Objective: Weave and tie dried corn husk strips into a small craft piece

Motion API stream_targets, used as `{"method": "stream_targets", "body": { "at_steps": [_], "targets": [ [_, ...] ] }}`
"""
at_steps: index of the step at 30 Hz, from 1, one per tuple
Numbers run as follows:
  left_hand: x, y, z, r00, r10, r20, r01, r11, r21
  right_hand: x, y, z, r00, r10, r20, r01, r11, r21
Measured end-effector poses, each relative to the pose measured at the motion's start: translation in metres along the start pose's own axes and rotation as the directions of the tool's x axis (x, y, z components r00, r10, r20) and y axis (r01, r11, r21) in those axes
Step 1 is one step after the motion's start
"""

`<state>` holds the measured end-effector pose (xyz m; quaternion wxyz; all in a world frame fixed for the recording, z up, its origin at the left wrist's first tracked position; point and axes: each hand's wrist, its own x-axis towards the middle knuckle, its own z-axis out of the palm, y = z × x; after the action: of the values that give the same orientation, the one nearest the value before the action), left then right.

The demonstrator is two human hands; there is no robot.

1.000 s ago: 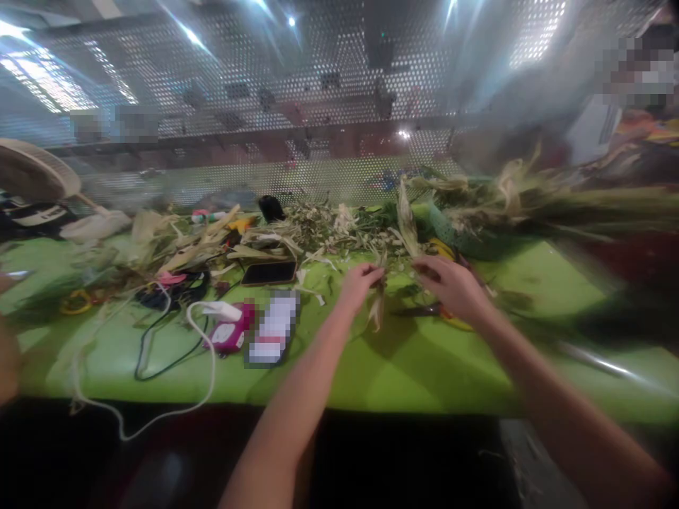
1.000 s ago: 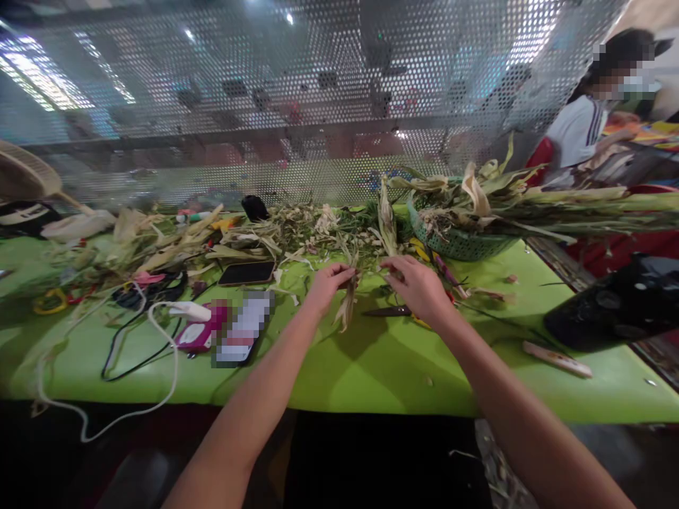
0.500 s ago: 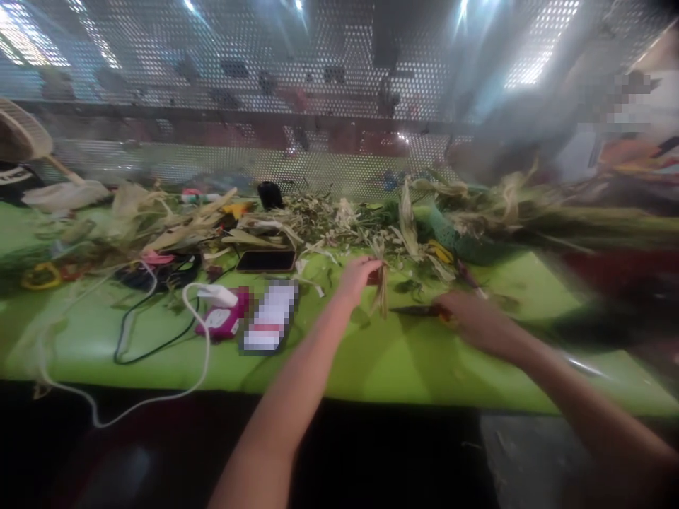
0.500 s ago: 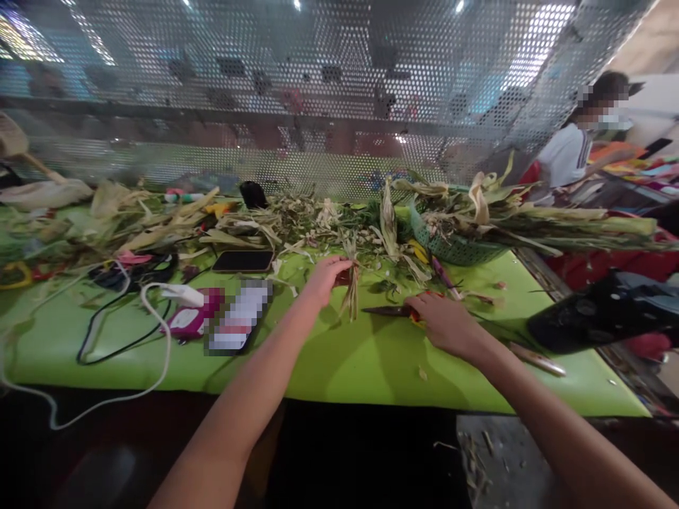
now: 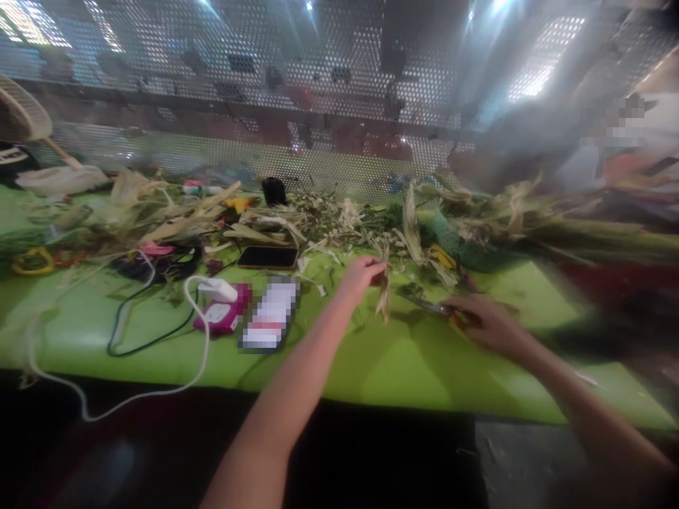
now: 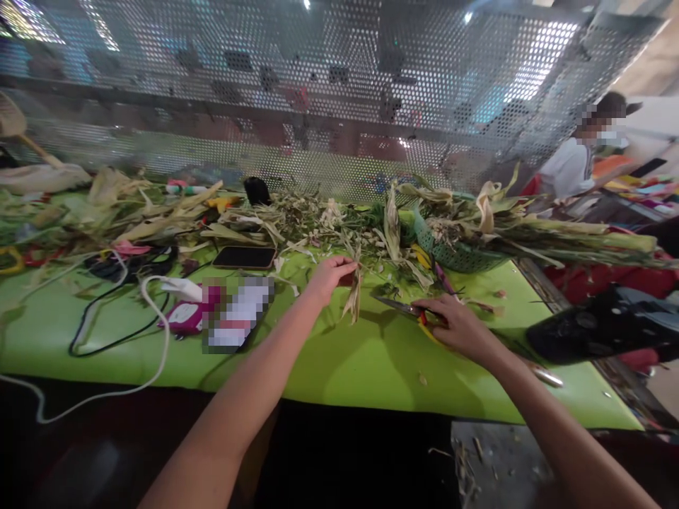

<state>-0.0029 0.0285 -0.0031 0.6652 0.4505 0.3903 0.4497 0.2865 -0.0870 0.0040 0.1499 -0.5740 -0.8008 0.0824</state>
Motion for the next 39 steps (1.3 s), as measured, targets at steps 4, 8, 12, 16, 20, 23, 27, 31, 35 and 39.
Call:
{"method": "stream_targets", "body": {
  "at_steps": [4,8,12,16,20,23,27,31,35,39],
  "targets": [
    [0.0,0.0,0.002,1.0,-0.019,-0.005,0.019,1.0,-0.022,0.0,0.014,0.01,0.999,0.01,0.051,-0.023,0.965,0.262],
    [-0.001,0.0,0.002,1.0,-0.019,0.005,0.019,0.998,-0.062,0.006,0.004,0.017,0.991,0.04,0.126,-0.088,0.912,0.401],
    [-0.003,0.002,0.002,1.0,-0.027,0.006,0.027,0.999,-0.04,0.011,-0.017,0.01,0.98,0.038,0.197,-0.115,0.91,0.398],
    [-0.005,0.005,0.003,0.999,-0.04,-0.008,0.039,0.998,-0.041,0.015,-0.027,0.007,0.978,0.051,0.202,-0.127,0.914,0.384],
    [-0.004,0.004,0.004,0.999,-0.042,-0.001,0.041,0.998,-0.052,0.022,-0.029,0.01,0.986,0.072,0.15,-0.125,0.914,0.386],
    [-0.004,0.002,0.003,1.0,-0.031,0.002,0.031,0.999,-0.04,0.026,-0.031,0.014,0.988,0.082,0.133,-0.124,0.928,0.351],
    [-0.001,0.0,0.0,1.0,-0.014,0.012,0.014,0.999,-0.037,0.029,-0.032,0.019,0.991,0.103,0.084,-0.124,0.944,0.305],
    [0.003,-0.004,-0.004,1.0,0.004,-0.002,-0.004,0.999,-0.044,0.031,-0.034,0.021,0.992,0.121,0.032,-0.125,0.964,0.237],
    [0.005,-0.009,-0.003,1.0,0.007,0.022,-0.006,0.999,-0.039,0.034,-0.038,0.021,0.991,0.131,-0.011,-0.128,0.978,0.163],
    [0.006,-0.013,0.0,0.999,-0.009,0.042,0.01,0.999,-0.033,0.036,-0.041,0.025,0.992,0.093,-0.079,-0.082,0.987,0.14]
  ]
}}
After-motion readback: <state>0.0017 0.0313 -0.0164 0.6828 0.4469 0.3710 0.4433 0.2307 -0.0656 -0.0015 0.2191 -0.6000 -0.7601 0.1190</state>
